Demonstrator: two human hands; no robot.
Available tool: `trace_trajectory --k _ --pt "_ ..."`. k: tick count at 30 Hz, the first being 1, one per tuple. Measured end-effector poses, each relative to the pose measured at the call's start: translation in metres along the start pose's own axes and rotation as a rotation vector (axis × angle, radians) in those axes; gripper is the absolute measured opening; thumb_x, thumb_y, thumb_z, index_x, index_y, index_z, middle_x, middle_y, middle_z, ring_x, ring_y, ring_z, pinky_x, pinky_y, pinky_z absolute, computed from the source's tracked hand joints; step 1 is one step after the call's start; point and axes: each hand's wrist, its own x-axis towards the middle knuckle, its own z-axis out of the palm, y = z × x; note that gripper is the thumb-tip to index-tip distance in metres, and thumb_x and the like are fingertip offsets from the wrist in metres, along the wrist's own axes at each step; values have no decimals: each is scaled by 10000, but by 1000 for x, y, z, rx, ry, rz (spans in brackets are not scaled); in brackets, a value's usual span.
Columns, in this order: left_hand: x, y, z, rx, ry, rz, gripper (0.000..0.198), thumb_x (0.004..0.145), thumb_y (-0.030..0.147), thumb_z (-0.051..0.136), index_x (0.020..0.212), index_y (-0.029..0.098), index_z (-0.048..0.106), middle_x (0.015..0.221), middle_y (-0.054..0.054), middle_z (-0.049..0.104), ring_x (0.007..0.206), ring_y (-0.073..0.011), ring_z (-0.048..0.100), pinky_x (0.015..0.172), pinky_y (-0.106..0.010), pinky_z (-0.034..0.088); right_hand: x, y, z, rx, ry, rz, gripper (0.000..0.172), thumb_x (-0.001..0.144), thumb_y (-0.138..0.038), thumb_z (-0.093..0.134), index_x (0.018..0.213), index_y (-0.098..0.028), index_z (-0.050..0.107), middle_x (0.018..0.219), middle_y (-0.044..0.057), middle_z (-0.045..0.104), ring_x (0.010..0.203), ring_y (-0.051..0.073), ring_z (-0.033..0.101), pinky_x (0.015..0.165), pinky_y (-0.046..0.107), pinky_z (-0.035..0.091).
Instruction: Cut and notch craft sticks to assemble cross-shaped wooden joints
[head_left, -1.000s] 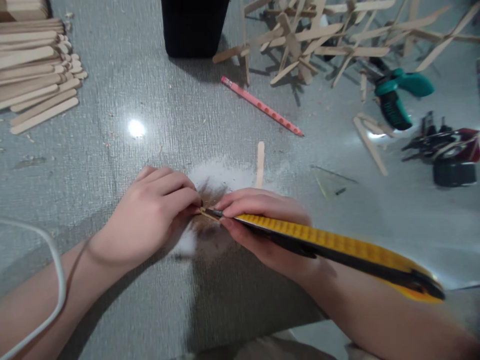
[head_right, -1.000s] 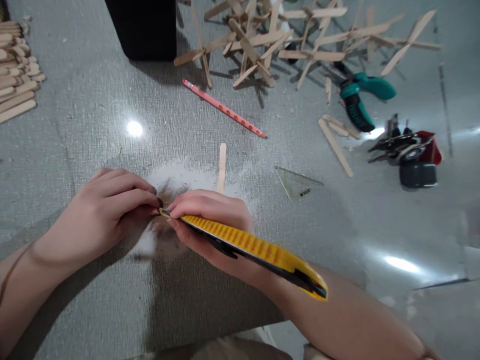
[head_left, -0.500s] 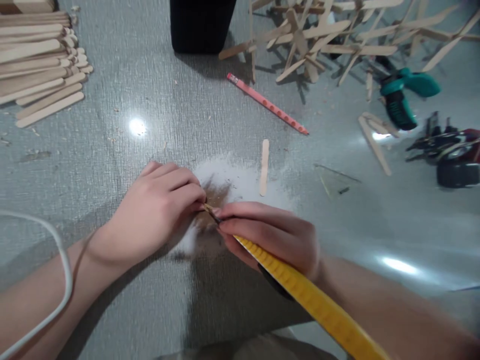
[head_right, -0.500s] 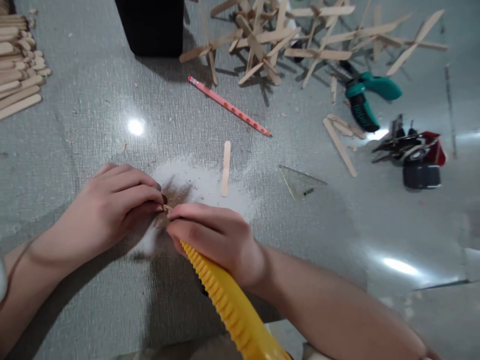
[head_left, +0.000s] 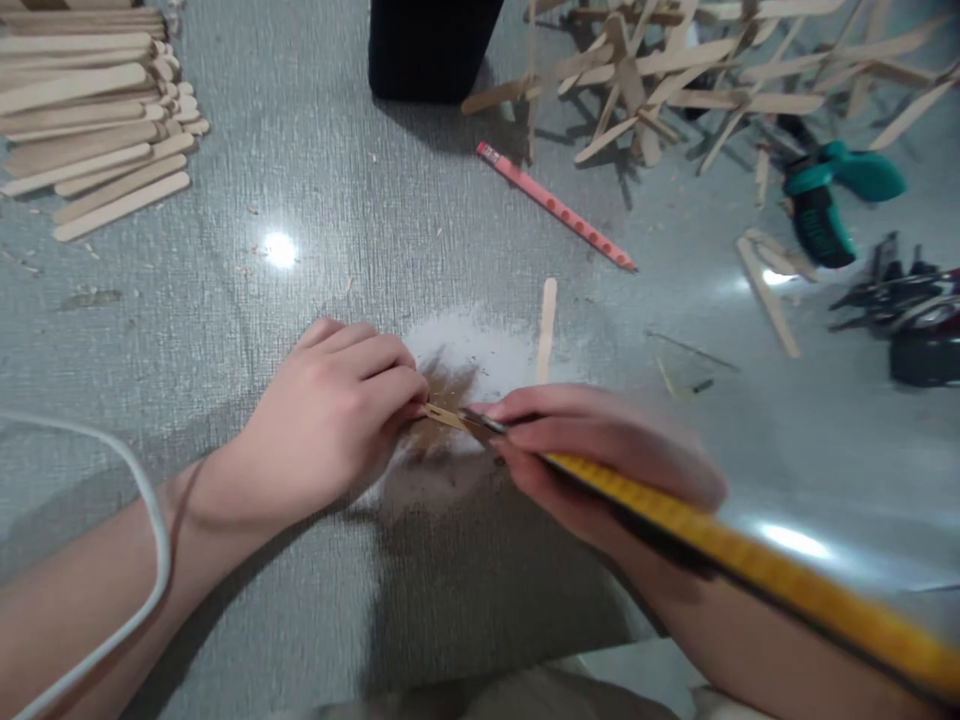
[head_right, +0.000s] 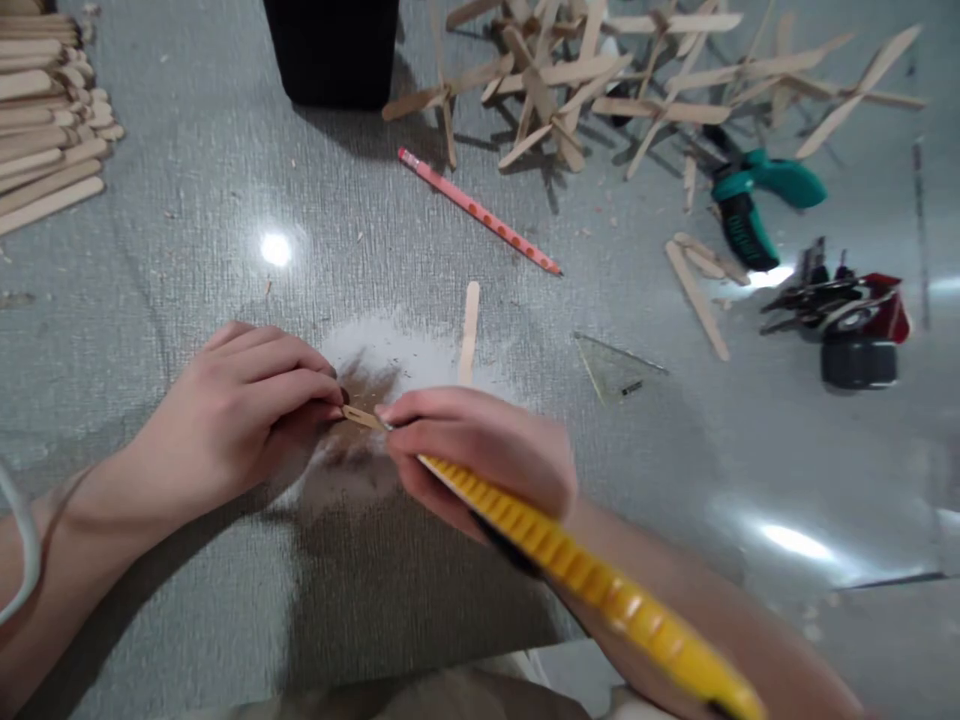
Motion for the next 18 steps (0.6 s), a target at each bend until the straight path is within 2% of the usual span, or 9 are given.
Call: trace_trajectory --k 3,7,13,18 --pt "0 0 0 6 -4 3 140 994 158 589 897 185 686 924 -26 754 829 -201 656 755 -377 402 1 4 4 27 18 -60 249 847 -78 769 975 -289 737 957 12 827 831 204 809 765 322 698" --pt "0 1 1 18 -6 9 158 1005 169 562 903 190 681 896 -34 746 811 -201 650 734 -370 388 3 0 11 6 -78 -48 211 874 -93 738 971 -278 710 969 14 818 835 200 805 760 320 693" --pt "0 2 2 38 -4 10 173 1005 180 562 883 181 684 877 -43 734 797 -215 629 720 -384 383 0 1 11 -1 -66 -52 204 876 -86 747 978 -261 730 996 26 817 866 197 801 801 316 680" --pt "0 1 2 42 -15 4 184 1015 194 545 892 186 682 876 -44 726 784 -211 624 719 -380 395 2 3 10 15 -68 -65 209 874 -74 747 967 -261 742 972 25 819 854 200 806 780 315 680"
